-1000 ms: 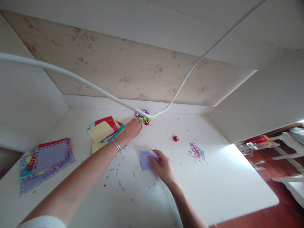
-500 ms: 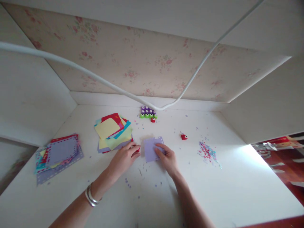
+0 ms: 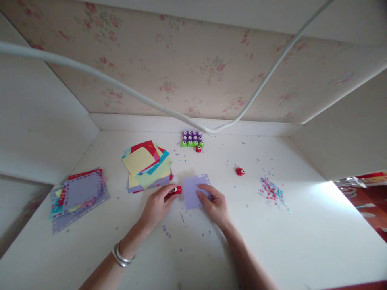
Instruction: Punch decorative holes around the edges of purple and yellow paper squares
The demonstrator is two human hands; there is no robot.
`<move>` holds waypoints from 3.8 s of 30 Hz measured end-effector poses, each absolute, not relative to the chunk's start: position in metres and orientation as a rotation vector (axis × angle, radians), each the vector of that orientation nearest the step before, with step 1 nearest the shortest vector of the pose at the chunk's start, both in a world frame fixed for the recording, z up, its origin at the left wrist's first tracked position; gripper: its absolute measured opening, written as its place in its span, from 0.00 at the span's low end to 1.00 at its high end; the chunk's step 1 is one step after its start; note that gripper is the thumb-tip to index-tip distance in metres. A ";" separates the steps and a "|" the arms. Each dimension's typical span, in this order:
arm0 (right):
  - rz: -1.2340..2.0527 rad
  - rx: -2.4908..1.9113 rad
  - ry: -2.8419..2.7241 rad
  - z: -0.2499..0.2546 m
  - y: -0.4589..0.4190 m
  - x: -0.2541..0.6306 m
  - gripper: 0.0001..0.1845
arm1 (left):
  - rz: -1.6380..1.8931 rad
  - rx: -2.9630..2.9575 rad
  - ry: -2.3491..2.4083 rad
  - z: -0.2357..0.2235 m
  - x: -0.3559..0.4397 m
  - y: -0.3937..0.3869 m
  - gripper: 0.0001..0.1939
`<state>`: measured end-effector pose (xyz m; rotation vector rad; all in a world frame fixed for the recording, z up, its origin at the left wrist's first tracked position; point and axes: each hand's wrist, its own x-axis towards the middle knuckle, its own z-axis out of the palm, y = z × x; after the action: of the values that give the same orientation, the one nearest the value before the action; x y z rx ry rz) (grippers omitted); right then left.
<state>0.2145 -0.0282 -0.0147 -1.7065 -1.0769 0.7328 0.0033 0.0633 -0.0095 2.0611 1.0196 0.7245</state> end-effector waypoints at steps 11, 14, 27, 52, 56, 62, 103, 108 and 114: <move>0.709 -1.680 -1.137 -0.012 -0.026 0.211 0.13 | 0.728 2.086 0.968 -0.013 0.003 0.063 0.13; 0.703 -1.679 -1.155 -0.012 -0.026 0.210 0.12 | 0.726 2.080 0.964 -0.013 0.003 0.063 0.13; 0.695 -1.736 -1.158 -0.007 -0.023 0.209 0.12 | 0.784 2.169 0.916 -0.012 0.004 0.062 0.12; 0.602 -1.675 -1.478 0.000 -0.033 0.206 0.13 | 0.759 2.193 0.934 -0.014 0.003 0.058 0.15; 0.257 -1.777 -1.606 -0.002 -0.038 0.209 0.16 | 0.776 2.235 0.913 -0.011 0.004 0.058 0.14; 0.225 -1.796 -1.925 -0.001 -0.035 0.216 0.16 | 0.793 2.307 0.897 -0.005 0.004 0.057 0.15; 0.275 -1.819 -1.912 0.001 -0.031 0.217 0.16 | 0.500 2.066 1.095 0.019 0.025 0.072 0.07; 0.289 -1.827 -1.914 0.001 -0.032 0.217 0.17 | 0.403 2.172 1.072 0.021 0.034 0.081 0.08; 0.296 -1.836 -1.911 0.000 -0.032 0.216 0.17 | 0.324 2.195 1.056 0.018 0.037 0.086 0.09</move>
<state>0.2158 -0.0323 -0.0003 -1.8361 -1.9106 0.2962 0.0374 0.0863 0.0183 2.1951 1.0558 0.3241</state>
